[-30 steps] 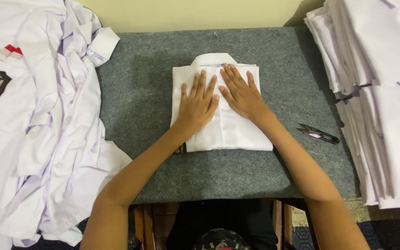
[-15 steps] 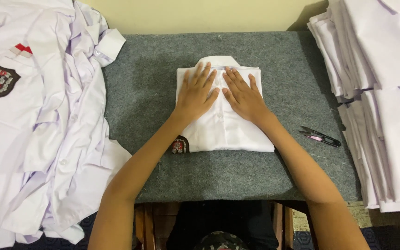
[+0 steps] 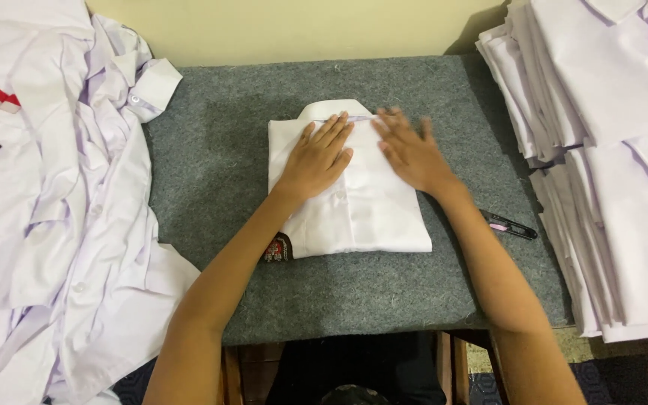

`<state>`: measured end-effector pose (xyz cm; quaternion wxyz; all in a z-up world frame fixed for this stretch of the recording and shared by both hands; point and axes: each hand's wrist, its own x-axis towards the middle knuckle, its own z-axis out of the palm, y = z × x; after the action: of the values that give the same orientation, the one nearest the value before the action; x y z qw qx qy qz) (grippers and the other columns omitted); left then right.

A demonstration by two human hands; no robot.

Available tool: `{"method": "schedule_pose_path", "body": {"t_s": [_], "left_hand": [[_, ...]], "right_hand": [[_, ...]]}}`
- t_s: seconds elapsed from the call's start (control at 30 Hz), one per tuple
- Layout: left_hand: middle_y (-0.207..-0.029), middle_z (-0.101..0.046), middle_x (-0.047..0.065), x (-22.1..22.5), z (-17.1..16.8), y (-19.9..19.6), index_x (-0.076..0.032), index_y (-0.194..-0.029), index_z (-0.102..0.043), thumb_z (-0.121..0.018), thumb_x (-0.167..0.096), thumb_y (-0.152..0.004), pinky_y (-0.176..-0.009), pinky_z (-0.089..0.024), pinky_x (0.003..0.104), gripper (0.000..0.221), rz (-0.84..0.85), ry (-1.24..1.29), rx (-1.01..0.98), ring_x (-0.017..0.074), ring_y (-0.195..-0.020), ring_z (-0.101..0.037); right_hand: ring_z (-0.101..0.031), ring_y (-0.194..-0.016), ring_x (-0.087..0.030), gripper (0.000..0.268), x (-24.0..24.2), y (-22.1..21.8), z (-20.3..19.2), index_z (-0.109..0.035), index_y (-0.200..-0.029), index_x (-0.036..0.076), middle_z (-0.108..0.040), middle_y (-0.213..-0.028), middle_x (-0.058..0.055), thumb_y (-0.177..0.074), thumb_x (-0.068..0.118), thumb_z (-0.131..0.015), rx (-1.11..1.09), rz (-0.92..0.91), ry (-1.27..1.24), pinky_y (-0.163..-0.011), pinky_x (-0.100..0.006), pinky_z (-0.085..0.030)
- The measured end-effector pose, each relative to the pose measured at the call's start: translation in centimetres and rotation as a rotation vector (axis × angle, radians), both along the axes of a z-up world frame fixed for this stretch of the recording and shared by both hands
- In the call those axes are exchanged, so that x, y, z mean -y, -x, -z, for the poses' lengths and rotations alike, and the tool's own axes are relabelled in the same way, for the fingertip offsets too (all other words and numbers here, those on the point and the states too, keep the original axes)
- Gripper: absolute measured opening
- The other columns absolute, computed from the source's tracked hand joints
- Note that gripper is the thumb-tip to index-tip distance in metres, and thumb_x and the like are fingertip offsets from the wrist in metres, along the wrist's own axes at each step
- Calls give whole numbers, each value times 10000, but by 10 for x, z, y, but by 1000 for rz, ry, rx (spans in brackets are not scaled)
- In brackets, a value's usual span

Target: Trimming loose threads and folding a white collared shirt.

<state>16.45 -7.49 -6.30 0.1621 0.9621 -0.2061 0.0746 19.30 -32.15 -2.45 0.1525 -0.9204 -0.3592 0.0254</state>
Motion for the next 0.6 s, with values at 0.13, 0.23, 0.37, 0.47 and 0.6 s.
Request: {"method": "schedule_pose_path", "body": {"t_s": [0.13,0.23,0.37,0.47,0.6], "left_hand": [[-1717,-217,33,0,-4,7,-192,-1628,-319,-304,-446,-1107,-1259,-126,529,581,10,3,-72,199,-1578,-208],[-1717,-214,42,2,-12,7,-175,-1626,-324,-314,-424,-1110,-1261,-110,523,574,8,20,-81,200,-1580,-201],[-1724,-185,38,2,-18,9,-181,-1633,-304,-281,-429,-1105,-1267,-69,508,584,-4,13,-134,191,-1587,-167],[-1725,-182,43,2,-21,12,-177,-1633,-298,-290,-421,-1105,-1268,-65,511,582,-3,12,-143,194,-1588,-162],[-1725,-184,29,2,-22,13,-183,-1629,-307,-299,-416,-1105,-1267,-53,490,574,-8,18,-140,180,-1587,-159]], "right_hand": [[-214,-1548,-344,377,29,-3,9,-561,-1442,122,-353,-1653,-121,-1143,291,-406,193,228,-68,-1132,-740,-196],[-508,-1204,-316,179,55,-23,13,-744,-1192,88,-587,-1301,-130,-1099,199,-640,167,243,-398,-871,-542,-404],[-647,-544,-200,214,61,16,-40,-736,-903,-22,-711,-730,-163,-986,165,-675,-513,226,-515,-366,-252,-412],[-678,-516,-229,504,52,30,-64,-797,-853,-64,-779,-785,-235,-904,426,-687,-902,152,-47,-345,-260,-437],[-656,-494,-215,553,49,31,-60,-775,-830,-104,-739,-731,-221,-891,442,-710,-959,137,89,-346,-258,-431]]}}
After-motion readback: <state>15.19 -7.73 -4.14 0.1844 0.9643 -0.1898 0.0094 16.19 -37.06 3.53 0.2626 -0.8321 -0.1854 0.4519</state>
